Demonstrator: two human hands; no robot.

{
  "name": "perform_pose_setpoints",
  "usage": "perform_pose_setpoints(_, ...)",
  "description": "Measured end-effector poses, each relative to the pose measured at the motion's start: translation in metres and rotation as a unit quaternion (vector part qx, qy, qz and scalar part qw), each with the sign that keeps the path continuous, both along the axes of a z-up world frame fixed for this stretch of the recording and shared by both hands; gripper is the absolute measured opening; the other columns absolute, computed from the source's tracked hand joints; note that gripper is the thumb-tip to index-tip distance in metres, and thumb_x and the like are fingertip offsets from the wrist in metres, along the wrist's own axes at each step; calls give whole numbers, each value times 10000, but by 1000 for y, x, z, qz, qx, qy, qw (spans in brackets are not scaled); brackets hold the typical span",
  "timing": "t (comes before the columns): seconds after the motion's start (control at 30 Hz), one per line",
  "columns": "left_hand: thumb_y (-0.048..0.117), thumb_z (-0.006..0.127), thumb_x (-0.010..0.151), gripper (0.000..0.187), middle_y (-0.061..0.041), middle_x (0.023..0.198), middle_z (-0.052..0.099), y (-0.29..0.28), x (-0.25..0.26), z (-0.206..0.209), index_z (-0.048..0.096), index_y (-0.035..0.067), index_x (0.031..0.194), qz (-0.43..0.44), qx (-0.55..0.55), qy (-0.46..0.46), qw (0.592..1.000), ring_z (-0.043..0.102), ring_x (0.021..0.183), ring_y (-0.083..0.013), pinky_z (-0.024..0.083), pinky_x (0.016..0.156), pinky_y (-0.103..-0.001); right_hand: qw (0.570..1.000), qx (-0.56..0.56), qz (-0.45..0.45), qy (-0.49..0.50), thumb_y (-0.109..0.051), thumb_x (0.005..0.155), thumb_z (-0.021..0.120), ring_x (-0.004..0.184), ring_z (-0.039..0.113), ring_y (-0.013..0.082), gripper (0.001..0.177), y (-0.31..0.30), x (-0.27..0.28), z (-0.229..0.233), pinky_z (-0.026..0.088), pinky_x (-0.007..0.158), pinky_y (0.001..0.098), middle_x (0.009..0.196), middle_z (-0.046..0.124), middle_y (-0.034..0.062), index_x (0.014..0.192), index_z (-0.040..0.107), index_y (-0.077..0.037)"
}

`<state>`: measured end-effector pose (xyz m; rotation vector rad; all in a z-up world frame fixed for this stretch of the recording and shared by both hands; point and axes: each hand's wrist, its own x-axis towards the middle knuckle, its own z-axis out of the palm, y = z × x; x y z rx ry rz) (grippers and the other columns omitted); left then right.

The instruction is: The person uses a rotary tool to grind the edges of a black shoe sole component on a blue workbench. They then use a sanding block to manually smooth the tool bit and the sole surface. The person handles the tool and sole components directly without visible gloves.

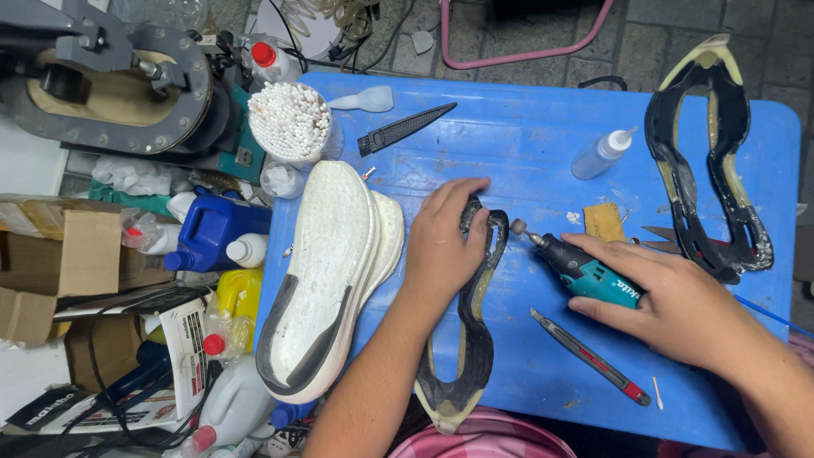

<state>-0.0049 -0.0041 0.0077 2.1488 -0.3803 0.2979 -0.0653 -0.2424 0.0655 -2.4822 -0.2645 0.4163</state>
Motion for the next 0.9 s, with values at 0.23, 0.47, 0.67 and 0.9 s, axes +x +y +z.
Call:
perform_pose_setpoints(0.23, 216, 801, 886, 251, -49, 1155, 572, -3, -24, 20, 646, 125, 1061, -157, -51, -189, 968, 585, 1098, -286, 478, 999, -461, 969, 201, -93, 106, -285, 807, 752, 1184, 651, 165, 674, -12, 6, -13, 463, 1000, 310, 1312, 697, 96, 1433, 577, -109)
perform_pose_setpoints(0.47, 261, 881, 915, 238, -2, 958, 637, -14, -26, 9, 677, 149, 865, -377, 39, -158, 912, 628, 826, -191, 475, 769, -368, 976, 139, -132, 105, -366, 885, 669, 1127, 651, 161, 626, -10, 25, -17, 483, 940, 302, 1236, 708, 67, 1433, 550, -87)
perform_pose_setpoints(0.67, 444, 737, 912, 317, -16, 883, 746, -15, -44, 18, 743, 130, 869, -364, 3, 142, 920, 731, 731, -212, 545, 625, -345, 853, 316, -194, 366, -412, 967, 632, 713, 667, 184, 588, -21, 29, -25, 543, 613, 313, 896, 647, 91, 1481, 529, -145)
perform_pose_setpoints(0.9, 569, 730, 851, 539, -123, 756, 737, -43, -97, 54, 756, 41, 954, -300, 20, 378, 876, 749, 710, -292, 609, 712, -385, 819, 314, -312, 364, -416, 977, 591, 697, 629, 170, 597, 6, 9, -47, 529, 586, 316, 923, 651, 66, 1537, 526, -221)
